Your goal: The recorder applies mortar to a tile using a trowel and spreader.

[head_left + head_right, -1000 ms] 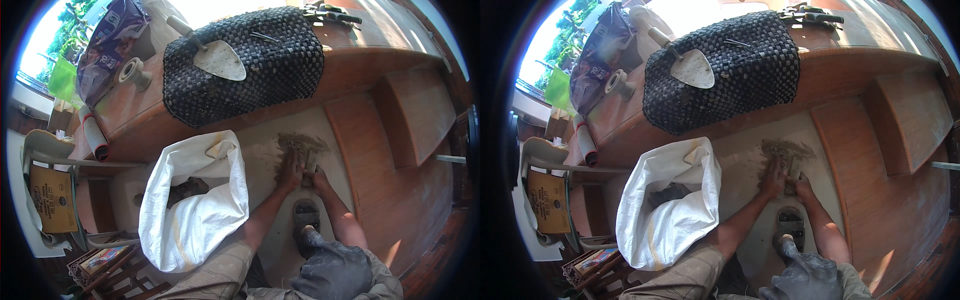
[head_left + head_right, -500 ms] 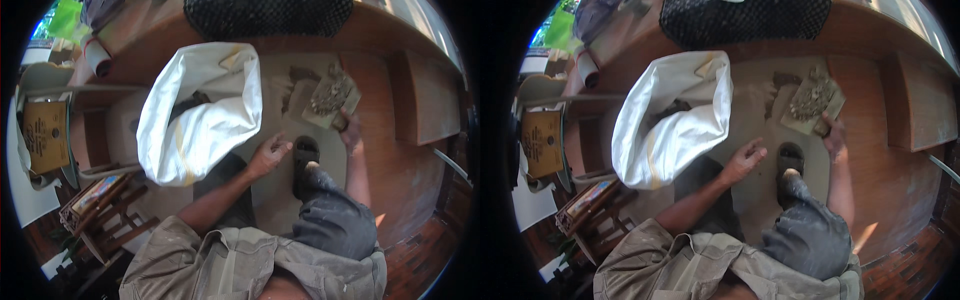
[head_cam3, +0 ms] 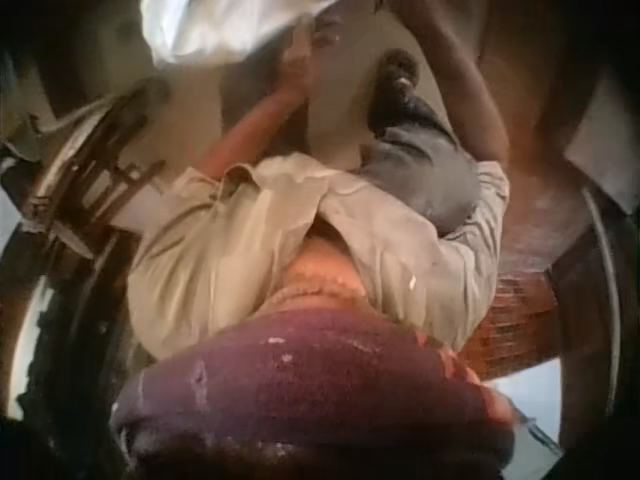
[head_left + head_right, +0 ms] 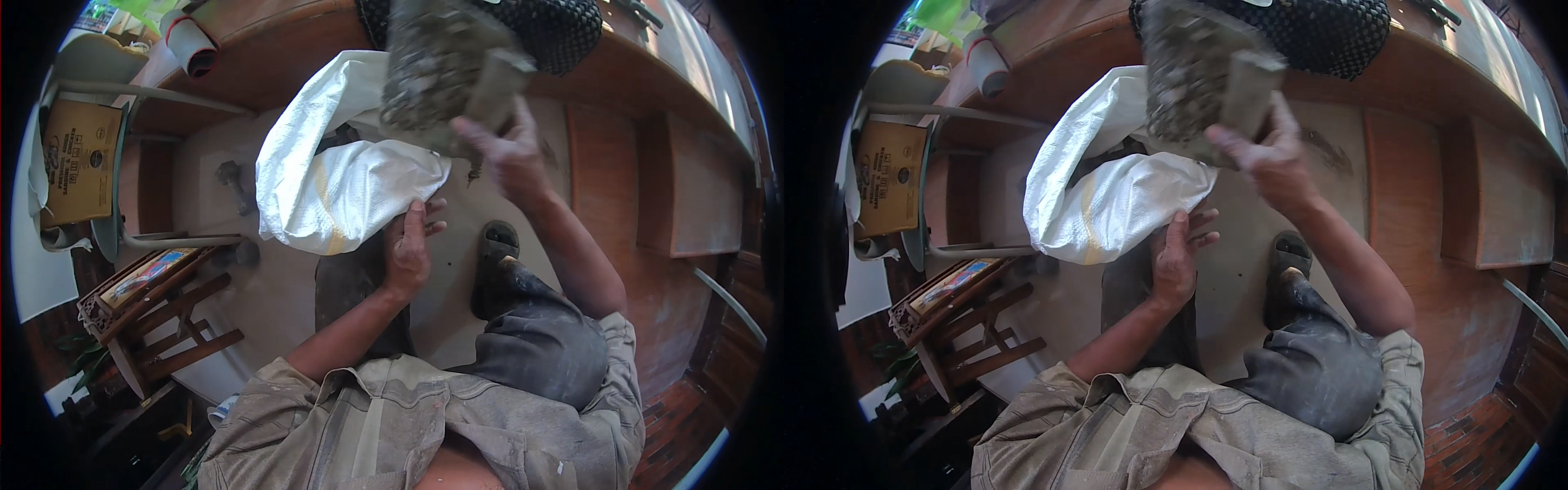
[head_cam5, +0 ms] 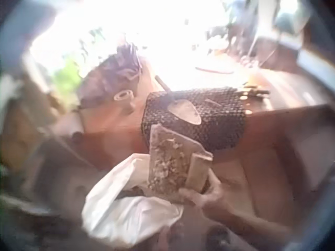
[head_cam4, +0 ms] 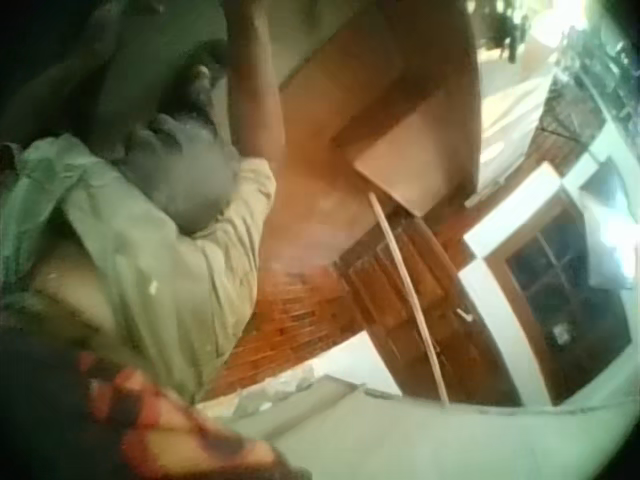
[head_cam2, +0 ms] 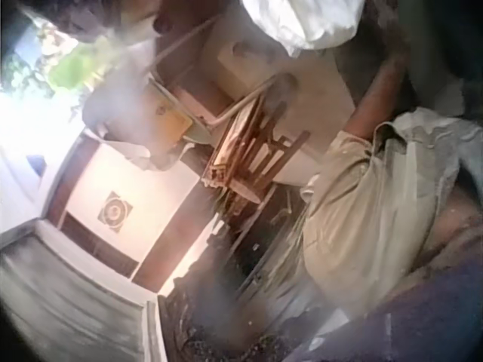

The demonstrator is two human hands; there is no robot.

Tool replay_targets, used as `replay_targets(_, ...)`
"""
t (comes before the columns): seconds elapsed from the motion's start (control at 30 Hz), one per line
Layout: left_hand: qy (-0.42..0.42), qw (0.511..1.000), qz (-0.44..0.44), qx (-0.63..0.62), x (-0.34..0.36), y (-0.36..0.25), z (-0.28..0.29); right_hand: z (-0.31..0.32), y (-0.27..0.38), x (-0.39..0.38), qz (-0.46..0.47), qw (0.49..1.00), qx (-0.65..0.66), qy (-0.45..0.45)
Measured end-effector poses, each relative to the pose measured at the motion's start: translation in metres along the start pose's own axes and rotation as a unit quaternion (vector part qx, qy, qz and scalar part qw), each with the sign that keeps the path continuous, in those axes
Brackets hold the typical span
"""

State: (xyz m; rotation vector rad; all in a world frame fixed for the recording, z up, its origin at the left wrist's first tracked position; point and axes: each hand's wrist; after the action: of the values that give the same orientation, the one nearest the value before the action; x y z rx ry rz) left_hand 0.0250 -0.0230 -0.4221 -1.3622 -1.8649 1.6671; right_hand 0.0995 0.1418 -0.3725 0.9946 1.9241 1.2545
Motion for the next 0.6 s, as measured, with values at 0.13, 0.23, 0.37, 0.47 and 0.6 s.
replay_targets(0.13,-0.048,0.992,-0.092,0.078,0.002,0.012,0.008,-0.017,-0.043,0.01,0.094,0.989,-0.056,0.101)
replay_targets(0.23,-0.035,0.984,-0.126,0.118,0.005,0.015,0.015,-0.014,-0.041,0.01,0.136,0.982,-0.092,0.096)
replay_targets(0.37,-0.022,0.984,-0.104,0.141,0.007,0.003,0.013,0.004,-0.003,-0.001,0.168,0.98,-0.107,-0.017)
replay_targets(0.47,0.002,0.987,-0.102,0.125,0.005,-0.01,0.009,0.075,0.013,0.0,0.155,0.956,-0.208,-0.14)
replay_targets(0.6,0.146,0.96,-0.041,0.237,0.007,0.016,0.011,0.218,-0.021,0.02,-0.002,0.742,-0.627,-0.236)
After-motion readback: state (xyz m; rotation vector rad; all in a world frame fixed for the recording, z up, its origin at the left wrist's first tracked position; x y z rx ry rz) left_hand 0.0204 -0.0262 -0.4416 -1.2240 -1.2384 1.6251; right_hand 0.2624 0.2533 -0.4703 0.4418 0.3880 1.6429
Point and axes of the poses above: each hand's wrist, its own x-axis towards the middle knuckle, its own z-axis out of the back of the hand, y = z × x, and after that the axes turned 1 degree about -x, right-handed
